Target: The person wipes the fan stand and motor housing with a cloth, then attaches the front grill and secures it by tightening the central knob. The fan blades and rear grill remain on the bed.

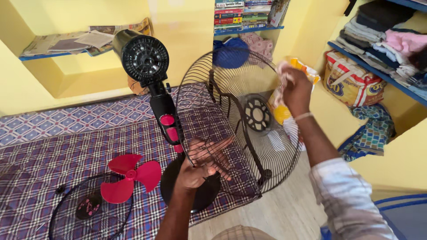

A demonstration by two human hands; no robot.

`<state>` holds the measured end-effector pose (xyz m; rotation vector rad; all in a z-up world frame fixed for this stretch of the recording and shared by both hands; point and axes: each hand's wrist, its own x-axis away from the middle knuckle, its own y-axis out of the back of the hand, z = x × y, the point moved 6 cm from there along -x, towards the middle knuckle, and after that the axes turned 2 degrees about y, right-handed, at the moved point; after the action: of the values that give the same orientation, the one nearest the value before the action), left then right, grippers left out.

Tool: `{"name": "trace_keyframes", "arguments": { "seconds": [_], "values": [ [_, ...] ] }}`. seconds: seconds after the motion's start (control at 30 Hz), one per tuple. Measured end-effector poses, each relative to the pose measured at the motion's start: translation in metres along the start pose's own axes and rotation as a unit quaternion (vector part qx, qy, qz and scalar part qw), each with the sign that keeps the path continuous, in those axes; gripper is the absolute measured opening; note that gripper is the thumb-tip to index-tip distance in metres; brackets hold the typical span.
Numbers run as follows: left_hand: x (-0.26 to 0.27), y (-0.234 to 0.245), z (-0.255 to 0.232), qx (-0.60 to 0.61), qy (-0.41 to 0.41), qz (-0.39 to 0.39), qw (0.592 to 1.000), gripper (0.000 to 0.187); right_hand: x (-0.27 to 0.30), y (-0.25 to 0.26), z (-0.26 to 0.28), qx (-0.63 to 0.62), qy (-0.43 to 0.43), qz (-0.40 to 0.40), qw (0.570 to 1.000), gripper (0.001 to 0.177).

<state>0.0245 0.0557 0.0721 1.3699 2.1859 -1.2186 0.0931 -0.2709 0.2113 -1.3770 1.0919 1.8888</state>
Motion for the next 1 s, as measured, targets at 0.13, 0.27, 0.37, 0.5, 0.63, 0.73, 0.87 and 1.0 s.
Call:
{"name": "trace_keyframes", "arguments": {
  "seconds": [0.13, 0.27, 0.37, 0.5, 0.63, 0.73, 0.87, 1.0],
  "values": [
    [-0.009, -0.005, -0.006, 0.004, -0.034, 0.018, 0.999, 0.069, 0.066, 0.007, 0.053, -0.193, -0.135, 0.090, 0.968, 0.042],
    [-0.013, -0.010, -0.010, -0.006, -0.020, 0.031, 0.999, 0.069, 0.094, 0.041, 0.124, -0.131, 0.108, 0.180, 0.969, 0.029],
    [-0.014, -0.020, -0.012, 0.024, -0.010, 0.061, 0.998, 0.069, 0.120, 0.059, 0.073, -0.329, -0.136, 0.086, 0.931, 0.016],
    [-0.009, -0.030, -0.021, 0.043, -0.010, 0.078, 0.996, 0.067, 0.137, 0.105, -0.003, -0.050, -0.252, -0.081, 0.963, 0.005],
    [-0.002, -0.034, -0.032, 0.032, -0.022, 0.060, 0.997, 0.068, 0.139, 0.109, -0.021, -0.047, -0.262, -0.094, 0.959, 0.014],
    [0.001, -0.031, -0.039, 0.023, -0.021, 0.038, 0.999, 0.065, 0.151, 0.093, -0.042, -0.164, -0.379, -0.083, 0.907, 0.022],
    [0.003, -0.031, -0.044, -0.004, -0.029, 0.053, 0.998, 0.062, 0.164, 0.064, -0.068, -0.308, -0.511, -0.016, 0.803, 0.037],
    [0.005, -0.033, -0.053, -0.029, -0.033, 0.058, 0.997, 0.061, 0.175, 0.042, -0.077, -0.474, -0.547, 0.044, 0.689, 0.051]
  ]
}}
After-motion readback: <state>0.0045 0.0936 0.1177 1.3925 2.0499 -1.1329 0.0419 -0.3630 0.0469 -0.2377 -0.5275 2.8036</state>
